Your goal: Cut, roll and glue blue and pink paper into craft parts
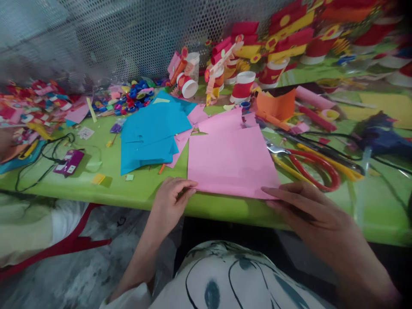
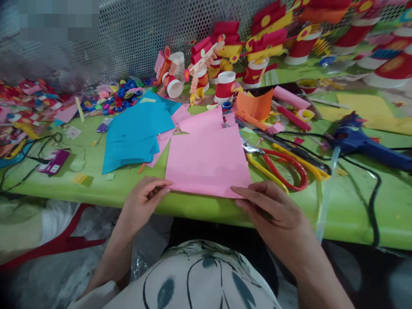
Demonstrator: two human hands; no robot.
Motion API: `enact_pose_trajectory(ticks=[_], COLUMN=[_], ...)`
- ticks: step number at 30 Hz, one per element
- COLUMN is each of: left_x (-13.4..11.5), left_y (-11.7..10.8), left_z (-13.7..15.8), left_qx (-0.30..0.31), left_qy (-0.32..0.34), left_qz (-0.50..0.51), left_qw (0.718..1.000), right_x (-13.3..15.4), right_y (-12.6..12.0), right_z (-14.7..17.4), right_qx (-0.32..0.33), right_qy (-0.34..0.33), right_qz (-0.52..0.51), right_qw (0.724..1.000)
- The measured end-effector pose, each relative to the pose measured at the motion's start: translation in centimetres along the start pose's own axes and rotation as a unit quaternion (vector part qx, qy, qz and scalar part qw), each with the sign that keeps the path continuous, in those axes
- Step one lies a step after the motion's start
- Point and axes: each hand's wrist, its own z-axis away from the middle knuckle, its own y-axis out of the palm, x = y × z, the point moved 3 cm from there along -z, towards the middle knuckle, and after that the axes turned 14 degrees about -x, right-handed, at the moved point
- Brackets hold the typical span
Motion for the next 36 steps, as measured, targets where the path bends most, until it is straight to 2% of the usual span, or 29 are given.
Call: enact_pose_trajectory(ticks=[8,14,22,26,30,33,36], left_x=[0.6,0.9,1.1,1.1,1.1,0.9,0.7], left_y=[0.1,0.1,0.0,-0.1,-0.3,-0.5,-0.5], left_z=[0.1,0.1,0.3,0.5,0.5,0.4,0.3], left_qx=[0.0,-0.002,-0.008,-0.005,-0.002,0.006,0.009], left_qy=[-0.018,-0.039,-0.051,-0.051,-0.047,-0.043,-0.053], left_qz=[0.027,0.04,0.053,0.057,0.05,0.046,0.049], left_qw=[0.999,0.998,0.997,0.997,0.998,0.998,0.997], right_x=[0.5,0.4,1.4,1.4,1.1,1.0,1.1], right_y=[-0.3,-0.4,-0.3,-0.2,0.2,0.2,-0.1], right_z=[-0.4,-1.2,-1.9,-1.4,-0.6,-0.6,-1.0], right_qx=[0.018,0.058,0.09,0.083,0.047,0.02,0.049], right_qy=[-0.001,0.111,0.173,0.202,0.203,0.175,0.119], right_qz=[0.019,0.017,0.008,0.034,0.056,0.056,0.037], right_qw=[1.0,0.992,0.981,0.975,0.976,0.983,0.991])
